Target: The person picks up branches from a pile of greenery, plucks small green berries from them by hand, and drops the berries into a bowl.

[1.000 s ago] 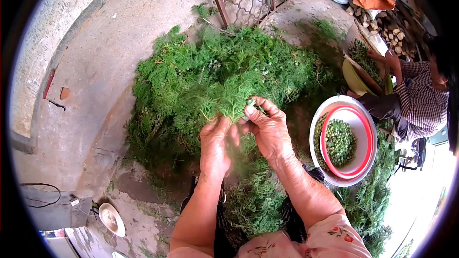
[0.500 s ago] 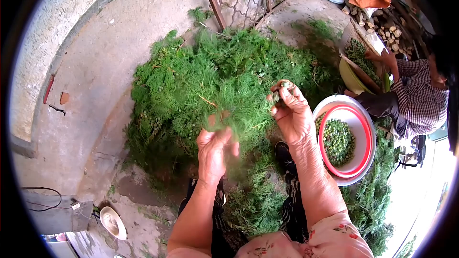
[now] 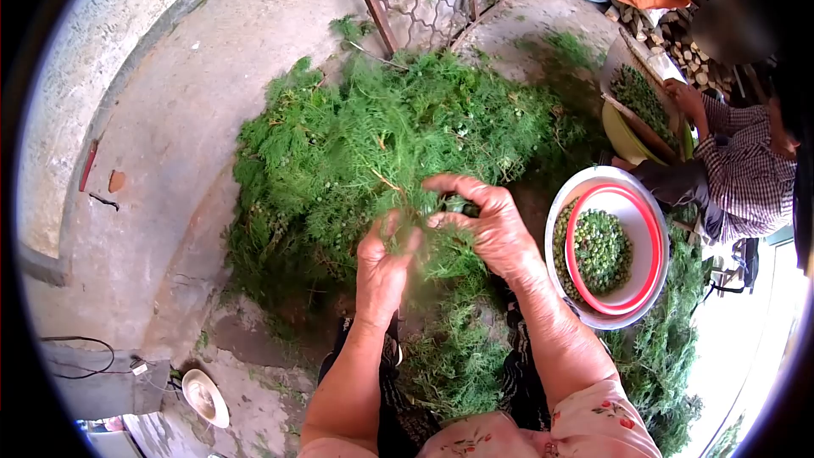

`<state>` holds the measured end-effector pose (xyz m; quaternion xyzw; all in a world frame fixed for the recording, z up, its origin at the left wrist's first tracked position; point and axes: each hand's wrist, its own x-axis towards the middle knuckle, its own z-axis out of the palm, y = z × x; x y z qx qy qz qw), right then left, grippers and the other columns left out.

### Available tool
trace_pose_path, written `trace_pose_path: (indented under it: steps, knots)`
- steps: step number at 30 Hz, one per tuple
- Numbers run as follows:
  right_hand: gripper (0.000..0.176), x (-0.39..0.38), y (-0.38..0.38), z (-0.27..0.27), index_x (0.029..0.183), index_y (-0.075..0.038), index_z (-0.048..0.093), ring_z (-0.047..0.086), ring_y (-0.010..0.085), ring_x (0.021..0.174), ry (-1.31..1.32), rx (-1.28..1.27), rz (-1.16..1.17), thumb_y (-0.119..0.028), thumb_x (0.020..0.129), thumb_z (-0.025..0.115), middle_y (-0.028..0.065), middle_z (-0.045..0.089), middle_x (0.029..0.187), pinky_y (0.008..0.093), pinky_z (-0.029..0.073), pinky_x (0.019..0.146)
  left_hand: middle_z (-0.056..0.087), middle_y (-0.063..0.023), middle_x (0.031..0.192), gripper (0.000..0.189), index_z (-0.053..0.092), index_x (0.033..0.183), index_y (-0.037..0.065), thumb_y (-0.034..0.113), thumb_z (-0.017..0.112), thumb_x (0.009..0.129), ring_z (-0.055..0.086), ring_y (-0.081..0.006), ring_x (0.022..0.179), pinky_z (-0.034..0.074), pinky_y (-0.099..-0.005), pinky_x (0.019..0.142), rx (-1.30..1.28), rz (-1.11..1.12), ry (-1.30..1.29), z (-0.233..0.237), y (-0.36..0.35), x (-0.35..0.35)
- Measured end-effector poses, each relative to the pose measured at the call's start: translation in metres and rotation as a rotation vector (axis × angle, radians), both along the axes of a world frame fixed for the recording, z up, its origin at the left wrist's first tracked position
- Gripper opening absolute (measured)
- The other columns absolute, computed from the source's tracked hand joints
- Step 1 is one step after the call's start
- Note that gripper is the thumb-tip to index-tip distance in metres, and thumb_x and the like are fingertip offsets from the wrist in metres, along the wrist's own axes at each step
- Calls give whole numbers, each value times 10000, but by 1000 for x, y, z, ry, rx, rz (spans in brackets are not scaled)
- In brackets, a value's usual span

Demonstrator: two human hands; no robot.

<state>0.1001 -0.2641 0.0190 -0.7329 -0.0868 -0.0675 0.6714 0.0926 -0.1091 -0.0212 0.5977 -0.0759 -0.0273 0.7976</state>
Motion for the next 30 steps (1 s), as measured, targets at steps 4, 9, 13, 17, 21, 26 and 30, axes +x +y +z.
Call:
trace_pose_path:
  steps: [4, 9, 13, 17, 21, 26, 30]
  knots:
    - [224, -4, 2, -9, 961, -27, 632, 577, 117, 842, 126, 139, 15, -2, 745, 685, 42, 633, 906, 244, 463, 751, 605, 3, 831, 153, 597, 1009, 100, 65, 564, 864, 529, -55, 639, 382, -181, 440, 149, 9, 92, 10, 0, -3]
    - [149, -8, -26, -2, 929, -46, 620, 496, 63, 580, 191, 73, -340, -71, 792, 672, 18, 576, 701, 206, 405, 482, 631, 16, 838, 150, 638, 1000, 114, 124, 608, 854, 479, -10, 552, 331, -138, 409, -78, 8, 209, 5, -14, -11]
    - [188, -6, -114, -34, 958, -18, 612, 467, 68, 510, 222, 226, -593, -64, 781, 657, 16, 546, 637, 208, 371, 434, 629, -17, 886, 104, 620, 952, 80, 96, 580, 857, 519, -71, 583, 368, -197, 409, 53, 20, 218, 15, -11, -9]
    - [374, -39, -211, -86, 1041, -3, 611, 529, 121, 528, 250, -156, -839, -82, 678, 652, 60, 609, 702, 246, 431, 464, 624, -56, 910, 151, 610, 977, 61, 53, 528, 851, 554, -144, 596, 423, -265, 430, -65, -42, 122, 2, -7, -6]
    - [520, -72, -264, -122, 1107, 26, 581, 614, 261, 891, 301, -455, -1074, -215, 670, 728, 190, 634, 1006, 327, 478, 774, 601, -111, 1038, 370, 475, 1165, 51, -23, 384, 814, 611, -212, 684, 502, -325, 500, 0, -11, 164, 1, -7, -10]
    - [431, -89, -301, -143, 1081, 24, 602, 549, 353, 1038, 233, -528, -1173, -233, 737, 623, 236, 594, 1073, 361, 417, 912, 587, -112, 1048, 316, 452, 1151, 50, 0, 427, 839, 597, -214, 819, 508, -354, 588, -67, 2, 141, -11, -13, -12]
    - [370, -88, -295, -136, 1029, 20, 626, 585, 353, 973, 193, -506, -1261, -192, 726, 609, 213, 626, 1006, 364, 440, 874, 640, -65, 943, 149, 637, 940, 58, 42, 523, 845, 583, -161, 754, 480, -312, 618, -63, -120, -3, -8, -20, -7]
